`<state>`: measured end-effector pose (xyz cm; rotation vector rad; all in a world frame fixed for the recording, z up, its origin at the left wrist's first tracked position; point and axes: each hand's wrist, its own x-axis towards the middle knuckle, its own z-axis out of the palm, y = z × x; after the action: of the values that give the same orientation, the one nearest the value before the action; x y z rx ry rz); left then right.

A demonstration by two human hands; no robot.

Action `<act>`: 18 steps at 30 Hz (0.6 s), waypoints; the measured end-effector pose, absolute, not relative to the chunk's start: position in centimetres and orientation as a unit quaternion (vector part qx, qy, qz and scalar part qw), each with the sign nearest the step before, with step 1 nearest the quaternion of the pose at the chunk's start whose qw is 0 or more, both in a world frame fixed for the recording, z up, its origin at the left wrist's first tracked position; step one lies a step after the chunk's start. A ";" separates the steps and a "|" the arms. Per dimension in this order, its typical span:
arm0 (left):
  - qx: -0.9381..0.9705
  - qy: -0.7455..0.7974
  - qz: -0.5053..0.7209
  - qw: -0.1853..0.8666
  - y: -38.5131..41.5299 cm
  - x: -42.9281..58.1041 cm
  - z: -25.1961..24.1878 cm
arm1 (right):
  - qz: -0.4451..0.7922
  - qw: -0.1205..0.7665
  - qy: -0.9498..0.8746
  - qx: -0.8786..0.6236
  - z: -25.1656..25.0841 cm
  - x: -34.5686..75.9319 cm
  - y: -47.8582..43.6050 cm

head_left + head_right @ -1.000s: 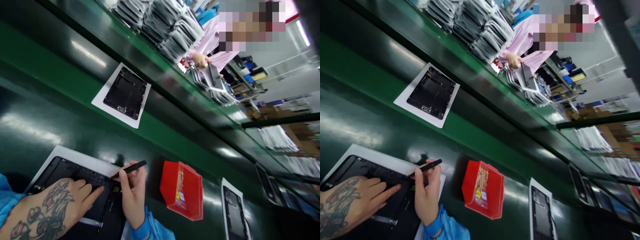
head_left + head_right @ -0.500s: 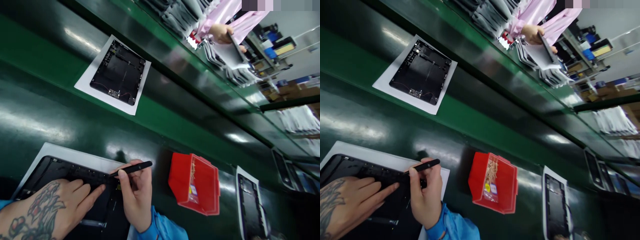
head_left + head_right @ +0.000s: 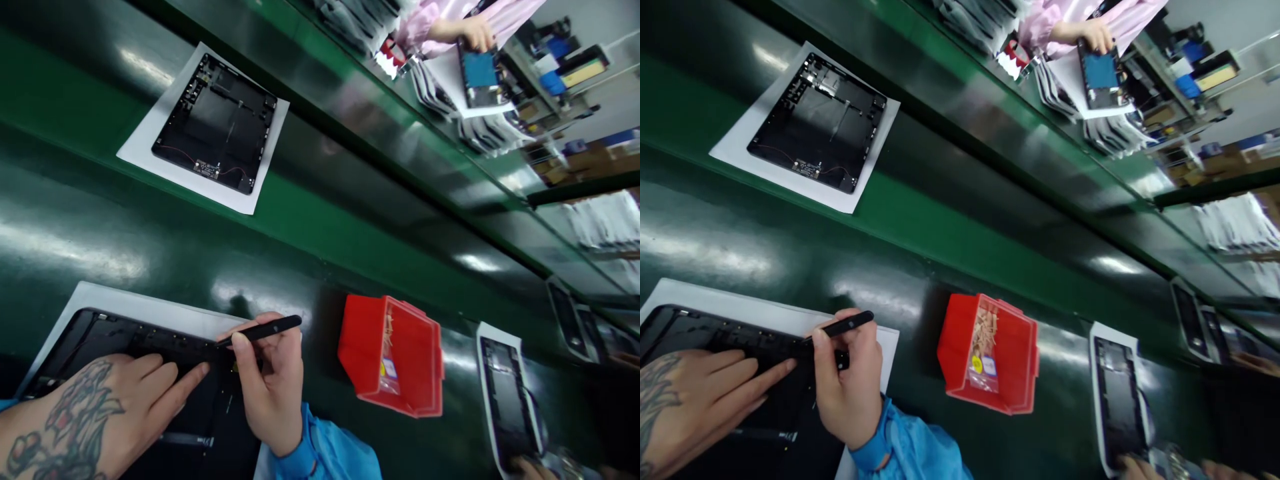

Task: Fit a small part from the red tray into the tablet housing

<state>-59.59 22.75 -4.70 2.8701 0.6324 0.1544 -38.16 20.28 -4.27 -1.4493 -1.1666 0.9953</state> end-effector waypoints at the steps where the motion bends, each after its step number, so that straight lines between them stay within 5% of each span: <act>1: 0.967 0.221 0.061 0.114 22.9 -59.6 -4.7 | 0.409 0.495 -0.484 -0.595 -4.3 -38.2 20.2; 18: 0.949 0.269 0.066 0.153 22.7 -59.0 -4.4 | 0.379 0.455 -0.524 -0.613 -3.9 -38.1 19.7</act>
<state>-58.96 22.66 -4.38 2.7203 0.7721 0.1901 -38.09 19.69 -3.90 -1.5119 -1.2921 0.9349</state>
